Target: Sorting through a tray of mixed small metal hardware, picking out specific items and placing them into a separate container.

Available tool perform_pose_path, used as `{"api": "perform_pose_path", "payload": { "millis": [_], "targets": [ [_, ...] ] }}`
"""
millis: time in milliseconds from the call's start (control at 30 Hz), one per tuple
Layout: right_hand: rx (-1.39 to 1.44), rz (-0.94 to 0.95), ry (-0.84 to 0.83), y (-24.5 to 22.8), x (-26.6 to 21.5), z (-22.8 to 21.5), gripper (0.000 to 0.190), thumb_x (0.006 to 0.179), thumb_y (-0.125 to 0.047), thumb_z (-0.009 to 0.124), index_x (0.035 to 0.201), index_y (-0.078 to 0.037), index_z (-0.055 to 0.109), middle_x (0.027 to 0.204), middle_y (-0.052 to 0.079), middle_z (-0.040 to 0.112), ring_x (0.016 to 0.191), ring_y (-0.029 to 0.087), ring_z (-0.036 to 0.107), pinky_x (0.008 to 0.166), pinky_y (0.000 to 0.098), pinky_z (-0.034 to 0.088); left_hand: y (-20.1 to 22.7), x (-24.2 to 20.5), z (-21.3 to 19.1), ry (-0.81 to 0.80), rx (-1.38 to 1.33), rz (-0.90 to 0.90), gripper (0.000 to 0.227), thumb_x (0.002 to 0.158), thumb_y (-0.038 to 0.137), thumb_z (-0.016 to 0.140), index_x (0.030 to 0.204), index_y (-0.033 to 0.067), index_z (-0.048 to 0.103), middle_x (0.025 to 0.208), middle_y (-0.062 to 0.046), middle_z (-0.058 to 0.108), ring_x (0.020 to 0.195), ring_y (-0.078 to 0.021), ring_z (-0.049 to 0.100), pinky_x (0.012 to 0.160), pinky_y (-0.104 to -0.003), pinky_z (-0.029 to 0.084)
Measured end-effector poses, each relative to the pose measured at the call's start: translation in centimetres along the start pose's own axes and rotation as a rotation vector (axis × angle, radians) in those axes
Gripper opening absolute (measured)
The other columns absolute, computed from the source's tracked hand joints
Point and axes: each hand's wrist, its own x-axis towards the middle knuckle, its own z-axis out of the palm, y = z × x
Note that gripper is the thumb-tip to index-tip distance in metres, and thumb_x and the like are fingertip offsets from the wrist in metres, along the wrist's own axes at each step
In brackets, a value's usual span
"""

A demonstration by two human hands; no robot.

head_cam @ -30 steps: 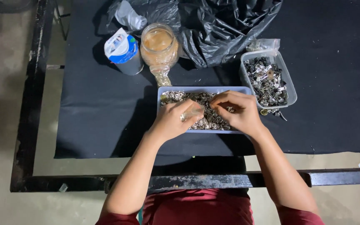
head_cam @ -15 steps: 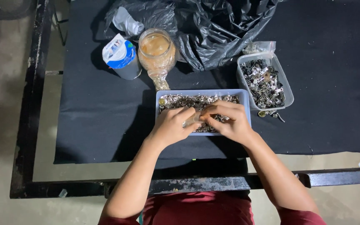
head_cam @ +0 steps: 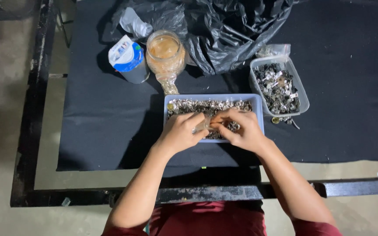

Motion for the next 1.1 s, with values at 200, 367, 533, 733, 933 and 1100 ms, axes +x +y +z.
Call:
{"api": "perform_pose_path", "payload": {
  "millis": [200, 367, 533, 733, 933, 1100],
  "targets": [
    [-0.111, 0.047, 0.082, 2.0, -0.8, -2.0, 0.006, 0.091, -0.007, 0.076, 0.097, -0.008, 0.074, 0.083, 0.009, 0.075, 0.07, 0.028, 0.072, 0.069, 0.0378, 0.056, 1.5, 0.8, -1.3, -0.046, -0.105, -0.053, 0.024, 0.091, 0.028, 0.075, 0.104, 0.0083, 0.071, 0.085, -0.018, 0.075, 0.071, -0.0295, 0.073, 0.058, -0.035, 0.06],
    [-0.316, 0.228, -0.123, 1.7, 0.3, -3.4, 0.015, 0.088, -0.006, 0.078, 0.103, -0.005, 0.074, 0.077, 0.015, 0.075, 0.067, 0.034, 0.071, 0.062, 0.0414, 0.057, 1.4, 0.8, -1.9, -0.022, -0.067, -0.029, 0.02, 0.091, 0.024, 0.076, 0.103, 0.008, 0.07, 0.085, -0.017, 0.075, 0.073, -0.0311, 0.074, 0.06, -0.038, 0.061],
    [-0.486, 0.272, -0.271, 0.3, 0.7, -2.8, 0.027, 0.09, -0.021, 0.076, 0.113, -0.008, 0.072, 0.09, 0.014, 0.079, 0.082, 0.042, 0.073, 0.075, 0.0512, 0.058, 1.4, 0.7, -1.8, -0.024, -0.085, -0.034, 0.02, 0.093, 0.026, 0.073, 0.104, 0.0091, 0.07, 0.085, -0.017, 0.075, 0.075, -0.0308, 0.075, 0.06, -0.037, 0.061],
    [-0.665, 0.294, -0.494, 1.7, 0.1, -2.9, 0.047, 0.087, -0.047, 0.073, 0.121, -0.015, 0.074, 0.111, 0.015, 0.074, 0.092, 0.044, 0.073, 0.076, 0.0535, 0.059, 1.2, 0.7, -1.9, -0.038, -0.074, -0.049, 0.021, 0.093, 0.026, 0.073, 0.107, 0.0099, 0.069, 0.088, -0.016, 0.076, 0.077, -0.0302, 0.076, 0.061, -0.036, 0.061],
    [-0.61, 0.26, -0.519, 2.4, -0.2, -3.1, 0.028, 0.088, -0.032, 0.073, 0.111, -0.016, 0.078, 0.105, 0.014, 0.076, 0.093, 0.042, 0.074, 0.075, 0.052, 0.06, 1.2, 0.7, -1.9, -0.046, -0.087, -0.062, 0.024, 0.092, 0.024, 0.073, 0.107, 0.0063, 0.069, 0.088, -0.019, 0.075, 0.077, -0.0318, 0.075, 0.061, -0.037, 0.061],
    [-0.648, 0.245, -0.467, 3.3, -0.5, -2.9, 0.026, 0.09, -0.031, 0.073, 0.111, -0.016, 0.076, 0.096, 0.011, 0.077, 0.084, 0.04, 0.075, 0.072, 0.0481, 0.059, 0.9, 0.6, -1.7, -0.027, -0.102, -0.049, 0.025, 0.091, 0.024, 0.075, 0.107, 0.0057, 0.069, 0.088, -0.019, 0.075, 0.075, -0.033, 0.075, 0.059, -0.038, 0.06]
  ]
}}
